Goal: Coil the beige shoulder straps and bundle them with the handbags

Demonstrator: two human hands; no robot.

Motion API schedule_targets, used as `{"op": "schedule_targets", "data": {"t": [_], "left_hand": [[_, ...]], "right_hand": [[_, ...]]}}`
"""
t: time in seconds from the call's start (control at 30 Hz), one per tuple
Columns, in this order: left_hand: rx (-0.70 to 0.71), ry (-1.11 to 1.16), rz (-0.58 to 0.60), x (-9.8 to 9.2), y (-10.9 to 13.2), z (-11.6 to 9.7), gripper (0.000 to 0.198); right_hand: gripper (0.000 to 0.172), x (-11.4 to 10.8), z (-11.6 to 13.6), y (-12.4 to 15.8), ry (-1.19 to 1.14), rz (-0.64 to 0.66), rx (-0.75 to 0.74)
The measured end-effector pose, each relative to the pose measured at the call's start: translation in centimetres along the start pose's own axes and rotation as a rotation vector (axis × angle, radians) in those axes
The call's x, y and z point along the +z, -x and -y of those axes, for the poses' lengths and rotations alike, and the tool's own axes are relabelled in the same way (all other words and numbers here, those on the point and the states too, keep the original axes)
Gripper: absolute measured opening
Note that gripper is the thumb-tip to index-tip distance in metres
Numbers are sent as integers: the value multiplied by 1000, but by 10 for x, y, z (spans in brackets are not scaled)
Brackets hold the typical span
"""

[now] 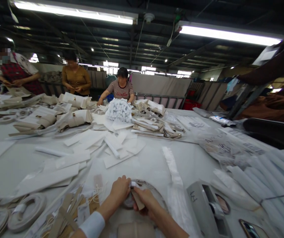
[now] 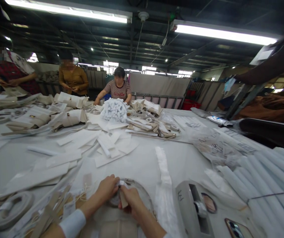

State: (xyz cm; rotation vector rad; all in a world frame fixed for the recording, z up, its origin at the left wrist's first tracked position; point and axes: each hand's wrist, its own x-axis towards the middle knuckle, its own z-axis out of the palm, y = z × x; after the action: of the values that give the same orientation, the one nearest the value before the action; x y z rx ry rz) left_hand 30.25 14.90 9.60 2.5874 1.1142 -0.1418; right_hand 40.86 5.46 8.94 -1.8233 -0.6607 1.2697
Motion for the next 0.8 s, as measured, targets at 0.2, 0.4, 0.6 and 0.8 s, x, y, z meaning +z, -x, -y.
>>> {"op": "schedule_targets", "data": {"t": [0.2,0.4,0.6,0.8], "left_hand": [[-24,55,-9,11,-4,6,25],[-40,127,-51,19,-4,12,28],[-39,164,-65,20,-7,16,26],[-37,225,-86,23,-6,19,29]], "right_hand": [[22,-5,-9,11,-2,-17,76],[19,11,-11,-11,-13,-141,32],[17,14,-7,-31,39,-153,0],[28,8,-15,-12,-43,-134,-42]]}}
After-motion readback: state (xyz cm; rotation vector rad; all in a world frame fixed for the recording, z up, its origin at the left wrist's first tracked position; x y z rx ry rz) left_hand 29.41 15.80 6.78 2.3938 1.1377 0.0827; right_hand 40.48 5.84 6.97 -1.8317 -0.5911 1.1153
